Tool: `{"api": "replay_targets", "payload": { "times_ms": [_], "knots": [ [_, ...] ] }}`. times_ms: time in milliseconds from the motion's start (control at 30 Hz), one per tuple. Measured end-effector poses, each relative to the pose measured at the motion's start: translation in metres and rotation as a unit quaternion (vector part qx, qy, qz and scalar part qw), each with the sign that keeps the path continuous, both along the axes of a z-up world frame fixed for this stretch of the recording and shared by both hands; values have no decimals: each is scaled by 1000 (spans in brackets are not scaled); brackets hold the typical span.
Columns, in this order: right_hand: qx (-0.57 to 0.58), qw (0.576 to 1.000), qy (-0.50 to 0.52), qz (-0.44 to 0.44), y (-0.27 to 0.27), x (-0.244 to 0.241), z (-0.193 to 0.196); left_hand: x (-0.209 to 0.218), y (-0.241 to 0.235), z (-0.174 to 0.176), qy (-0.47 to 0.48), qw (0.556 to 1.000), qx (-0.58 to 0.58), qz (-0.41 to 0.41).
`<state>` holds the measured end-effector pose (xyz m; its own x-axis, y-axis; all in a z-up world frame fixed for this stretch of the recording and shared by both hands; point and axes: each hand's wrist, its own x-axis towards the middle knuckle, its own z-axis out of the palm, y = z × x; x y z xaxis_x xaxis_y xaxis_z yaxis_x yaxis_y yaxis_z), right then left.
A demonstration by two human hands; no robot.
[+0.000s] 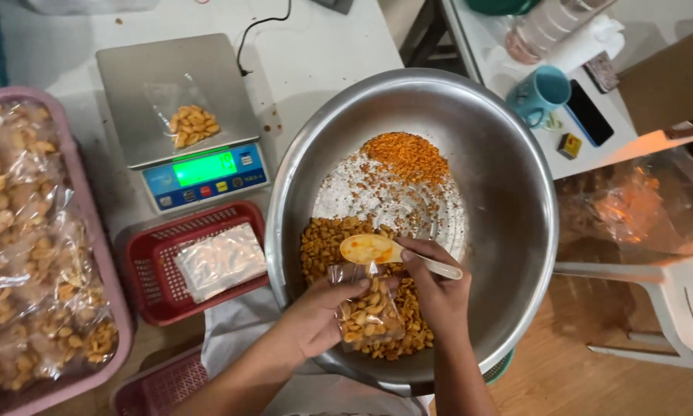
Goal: The person scoops roasted nuts from a large metal bowl using a plastic spoon and transfers them into small plastic bags placed on a digital scale. The person repeatedly weighs and adjusts the contents until the target weight is reached, then moves the filled bag into a pink basket.
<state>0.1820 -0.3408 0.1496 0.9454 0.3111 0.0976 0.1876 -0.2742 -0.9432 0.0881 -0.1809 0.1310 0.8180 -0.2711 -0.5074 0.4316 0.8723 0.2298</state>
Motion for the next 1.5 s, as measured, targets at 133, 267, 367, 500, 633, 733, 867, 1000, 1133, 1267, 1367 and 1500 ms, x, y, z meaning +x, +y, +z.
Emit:
{"api": "replay_targets", "payload": {
  "times_ms": [133, 267, 367, 500, 633, 733, 867, 1000, 1133, 1267, 1367, 1500],
  "knots": [
    [57, 995, 80, -6, -3, 0, -11, -2, -9, -12, 38, 998, -29, 42],
    [5, 997, 80, -19, -3, 0, -11, -4, -13, -9, 17, 999, -5, 49],
    [13, 998, 65, -12, -4, 0, -17, -8, -17, -16, -1, 999, 4, 36],
    [-12, 997, 72, -5, -2, -1, -16, -8, -16, -28, 25, 999, -3, 35],
    [-28, 997, 69, 9, 1, -2, -18, -11, -19, -35, 21, 1000, -2, 6],
    [-14, 997, 66, 27, 0, -1, -23, -12, -17, -32, 5, 1000, -13, 6],
    [-5, 994, 106, 15, 2, -3, -19, -10, -17, -23, 41, 998, -44, 7],
    [12, 994, 105, 28, -2, -2, -23, -14, -25, -33, 52, 996, -72, -11],
    [18, 988, 140, -63, -9, 7, -30, 0, 29, 16, -66, 992, 108, 6],
    [45, 984, 131, -112, -8, -2, -1, 47, 137, 29, 111, 742, 647, 132],
    [40, 984, 124, -123, -15, -5, 3, 130, 289, -126, 147, 556, 769, 279],
    [61, 986, 99, -118, -45, 10, -41, 137, 354, -119, 103, 469, 755, 447]
  ]
}}
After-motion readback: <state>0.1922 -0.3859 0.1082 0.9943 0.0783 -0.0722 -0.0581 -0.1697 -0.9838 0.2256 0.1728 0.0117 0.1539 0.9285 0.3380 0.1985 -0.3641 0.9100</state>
